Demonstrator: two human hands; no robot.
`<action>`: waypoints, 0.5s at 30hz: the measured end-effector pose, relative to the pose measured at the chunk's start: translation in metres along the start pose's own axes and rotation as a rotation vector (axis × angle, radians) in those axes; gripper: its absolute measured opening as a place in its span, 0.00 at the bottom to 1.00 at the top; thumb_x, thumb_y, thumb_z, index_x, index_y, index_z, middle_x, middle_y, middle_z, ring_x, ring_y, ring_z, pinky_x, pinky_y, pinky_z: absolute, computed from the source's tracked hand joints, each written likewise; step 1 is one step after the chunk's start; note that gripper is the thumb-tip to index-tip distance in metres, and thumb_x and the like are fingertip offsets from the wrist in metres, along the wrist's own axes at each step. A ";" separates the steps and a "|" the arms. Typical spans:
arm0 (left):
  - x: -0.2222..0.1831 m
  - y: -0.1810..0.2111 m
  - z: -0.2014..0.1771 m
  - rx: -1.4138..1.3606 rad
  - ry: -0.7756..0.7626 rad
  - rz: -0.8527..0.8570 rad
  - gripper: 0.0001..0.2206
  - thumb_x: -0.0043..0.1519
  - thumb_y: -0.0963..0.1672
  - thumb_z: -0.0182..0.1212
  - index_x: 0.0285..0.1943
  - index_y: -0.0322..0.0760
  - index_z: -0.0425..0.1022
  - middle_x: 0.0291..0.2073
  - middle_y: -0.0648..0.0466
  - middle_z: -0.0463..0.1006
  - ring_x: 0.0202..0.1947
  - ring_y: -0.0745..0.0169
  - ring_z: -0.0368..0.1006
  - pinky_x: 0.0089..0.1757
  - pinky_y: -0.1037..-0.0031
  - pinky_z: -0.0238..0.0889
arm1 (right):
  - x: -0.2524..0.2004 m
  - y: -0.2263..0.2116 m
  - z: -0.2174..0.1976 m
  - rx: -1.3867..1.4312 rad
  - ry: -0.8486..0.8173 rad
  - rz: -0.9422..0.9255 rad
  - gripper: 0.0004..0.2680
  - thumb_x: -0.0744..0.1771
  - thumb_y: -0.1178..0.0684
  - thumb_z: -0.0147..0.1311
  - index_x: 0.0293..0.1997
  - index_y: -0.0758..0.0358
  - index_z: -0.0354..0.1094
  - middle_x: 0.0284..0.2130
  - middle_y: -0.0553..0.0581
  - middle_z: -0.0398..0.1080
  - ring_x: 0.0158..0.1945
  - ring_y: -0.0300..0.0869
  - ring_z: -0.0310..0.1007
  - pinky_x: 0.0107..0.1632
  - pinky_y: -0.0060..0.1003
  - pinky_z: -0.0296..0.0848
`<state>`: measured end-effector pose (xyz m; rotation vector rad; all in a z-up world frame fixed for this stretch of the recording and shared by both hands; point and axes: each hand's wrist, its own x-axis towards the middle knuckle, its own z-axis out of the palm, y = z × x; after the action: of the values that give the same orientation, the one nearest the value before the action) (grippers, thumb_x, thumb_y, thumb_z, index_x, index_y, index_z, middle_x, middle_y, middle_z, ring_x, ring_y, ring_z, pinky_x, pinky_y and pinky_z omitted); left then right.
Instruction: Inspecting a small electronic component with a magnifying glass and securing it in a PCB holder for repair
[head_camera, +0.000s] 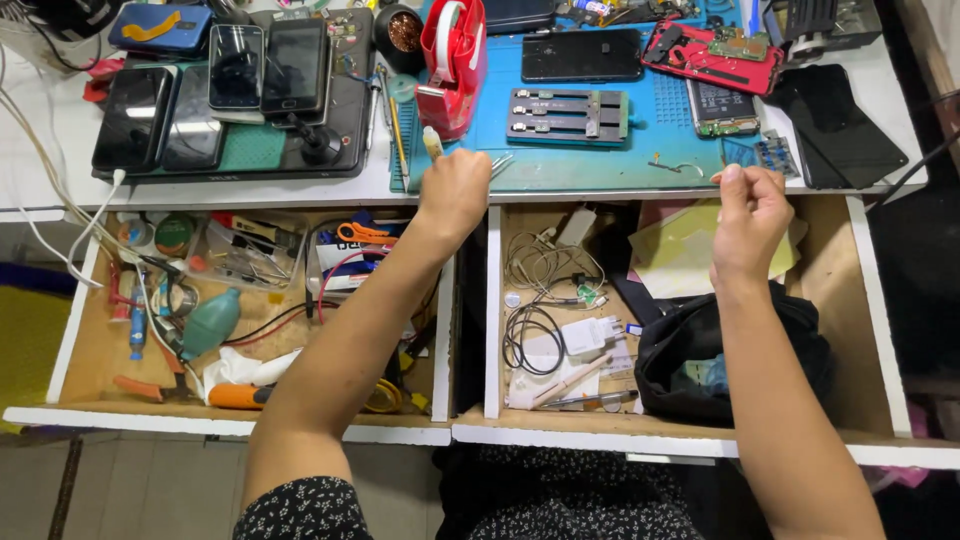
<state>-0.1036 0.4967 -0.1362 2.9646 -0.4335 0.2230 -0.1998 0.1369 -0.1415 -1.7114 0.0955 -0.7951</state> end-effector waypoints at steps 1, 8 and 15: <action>-0.001 0.000 -0.004 0.001 0.001 0.003 0.05 0.55 0.36 0.56 0.29 0.34 0.76 0.25 0.47 0.78 0.30 0.30 0.81 0.33 0.46 0.76 | 0.000 0.001 0.001 0.000 0.003 -0.001 0.07 0.74 0.54 0.56 0.40 0.64 0.75 0.38 0.51 0.60 0.38 0.31 0.58 0.43 0.24 0.66; -0.001 0.002 0.004 0.130 0.275 0.023 0.05 0.52 0.35 0.59 0.26 0.35 0.77 0.21 0.48 0.76 0.22 0.35 0.80 0.27 0.49 0.74 | -0.005 -0.011 0.008 0.033 0.021 0.028 0.08 0.73 0.54 0.56 0.39 0.65 0.73 0.38 0.50 0.61 0.36 0.30 0.56 0.39 0.23 0.63; 0.024 0.125 0.011 -0.074 0.322 0.498 0.06 0.56 0.40 0.58 0.31 0.47 0.79 0.28 0.54 0.76 0.21 0.39 0.80 0.25 0.54 0.73 | -0.001 -0.038 0.007 0.114 0.230 0.054 0.08 0.73 0.52 0.54 0.38 0.62 0.70 0.35 0.51 0.64 0.26 0.29 0.56 0.31 0.22 0.62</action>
<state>-0.1161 0.3699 -0.1290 2.6257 -1.0922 0.7019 -0.2096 0.1554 -0.1086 -1.4998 0.2485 -0.9375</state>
